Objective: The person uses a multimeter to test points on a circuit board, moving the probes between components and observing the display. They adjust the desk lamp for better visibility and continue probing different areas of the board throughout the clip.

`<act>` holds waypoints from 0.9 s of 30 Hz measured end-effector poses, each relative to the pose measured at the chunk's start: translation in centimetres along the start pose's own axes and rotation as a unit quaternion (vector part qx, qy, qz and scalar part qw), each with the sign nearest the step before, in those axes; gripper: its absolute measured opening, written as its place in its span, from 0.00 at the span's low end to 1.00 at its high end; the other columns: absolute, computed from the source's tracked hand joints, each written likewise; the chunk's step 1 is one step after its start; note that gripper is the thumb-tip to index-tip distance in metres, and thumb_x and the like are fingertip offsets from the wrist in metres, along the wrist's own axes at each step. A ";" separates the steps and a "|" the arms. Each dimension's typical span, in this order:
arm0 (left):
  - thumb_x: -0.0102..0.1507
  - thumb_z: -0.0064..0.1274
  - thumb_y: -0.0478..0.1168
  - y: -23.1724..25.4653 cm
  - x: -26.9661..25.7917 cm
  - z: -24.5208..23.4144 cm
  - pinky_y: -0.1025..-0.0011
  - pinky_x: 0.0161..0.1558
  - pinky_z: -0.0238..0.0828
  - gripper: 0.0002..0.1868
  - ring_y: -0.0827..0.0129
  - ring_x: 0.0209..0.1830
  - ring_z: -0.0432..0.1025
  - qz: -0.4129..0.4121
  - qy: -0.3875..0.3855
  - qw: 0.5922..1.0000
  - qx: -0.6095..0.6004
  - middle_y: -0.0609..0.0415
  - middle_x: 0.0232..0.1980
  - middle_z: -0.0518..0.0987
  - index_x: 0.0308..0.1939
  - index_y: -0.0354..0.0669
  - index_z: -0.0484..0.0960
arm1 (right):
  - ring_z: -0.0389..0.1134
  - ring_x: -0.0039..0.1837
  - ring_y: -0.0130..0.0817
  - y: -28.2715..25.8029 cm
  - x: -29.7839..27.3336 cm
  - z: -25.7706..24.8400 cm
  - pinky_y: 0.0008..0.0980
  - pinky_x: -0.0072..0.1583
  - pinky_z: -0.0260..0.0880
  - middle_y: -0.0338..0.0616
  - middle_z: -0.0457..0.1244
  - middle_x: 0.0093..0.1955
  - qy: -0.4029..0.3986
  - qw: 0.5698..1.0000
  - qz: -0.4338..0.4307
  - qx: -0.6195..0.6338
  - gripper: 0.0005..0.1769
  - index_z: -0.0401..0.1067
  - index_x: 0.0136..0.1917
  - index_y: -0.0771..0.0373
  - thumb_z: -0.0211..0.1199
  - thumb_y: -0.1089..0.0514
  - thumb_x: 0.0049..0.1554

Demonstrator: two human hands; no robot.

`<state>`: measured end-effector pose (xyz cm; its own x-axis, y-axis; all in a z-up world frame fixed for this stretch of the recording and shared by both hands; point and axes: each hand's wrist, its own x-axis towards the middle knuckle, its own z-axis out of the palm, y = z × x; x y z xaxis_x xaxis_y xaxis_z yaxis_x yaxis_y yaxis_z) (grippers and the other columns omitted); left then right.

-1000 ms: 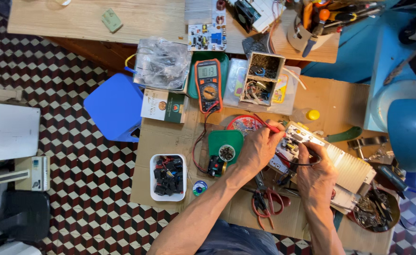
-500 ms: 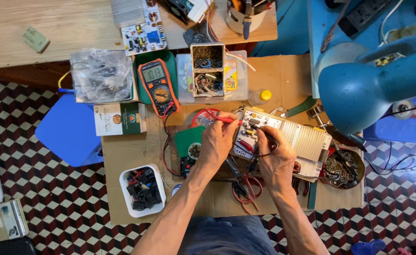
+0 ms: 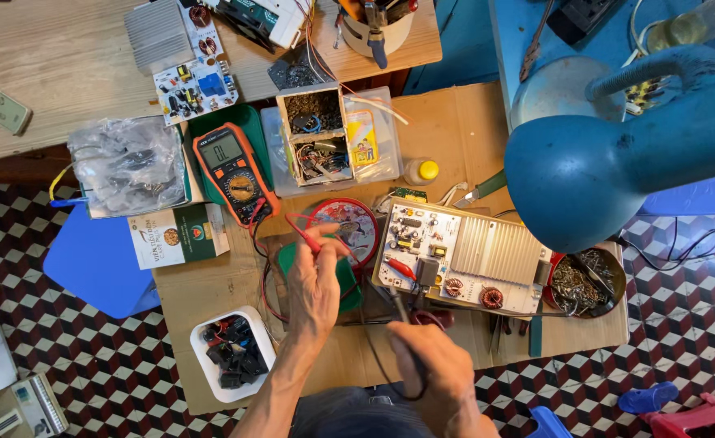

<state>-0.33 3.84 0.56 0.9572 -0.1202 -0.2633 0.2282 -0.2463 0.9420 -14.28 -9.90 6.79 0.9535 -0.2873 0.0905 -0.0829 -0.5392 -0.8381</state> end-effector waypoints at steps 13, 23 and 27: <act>0.70 0.49 0.43 -2.0 0.4 1.7 0.78 0.38 0.70 0.13 0.81 0.33 0.74 -0.077 -0.062 0.995 0.010 0.59 0.32 0.84 0.52 0.41 0.84 | 0.71 0.42 0.36 2.0 -2.2 4.4 0.32 0.42 0.70 0.40 0.65 0.41 -0.135 0.988 -0.061 0.036 0.21 0.76 0.56 0.57 0.74 0.66 0.49; 0.68 0.52 0.44 -2.4 1.0 2.7 0.78 0.29 0.66 0.13 0.82 0.27 0.70 -0.112 -0.063 0.991 0.028 0.58 0.30 0.83 0.50 0.41 0.85 | 0.72 0.42 0.38 2.4 -0.3 3.4 0.33 0.43 0.71 0.44 0.67 0.40 -0.119 0.991 -0.032 0.061 0.20 0.75 0.55 0.62 0.73 0.69 0.48; 0.69 0.51 0.45 -2.4 0.9 2.7 0.79 0.22 0.57 0.14 0.84 0.21 0.62 -0.171 -0.062 0.983 -0.014 0.60 0.29 0.80 0.51 0.41 0.84 | 0.73 0.42 0.39 2.3 0.4 3.1 0.33 0.43 0.71 0.45 0.67 0.40 -0.123 0.989 -0.018 0.076 0.20 0.75 0.54 0.63 0.73 0.70 0.48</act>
<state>-0.50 1.68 -2.48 0.7948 -0.1508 -0.5879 0.5402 -0.2655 0.7985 -13.19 -8.81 3.26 0.9983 -0.0579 0.0040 -0.0204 -0.4141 -0.9100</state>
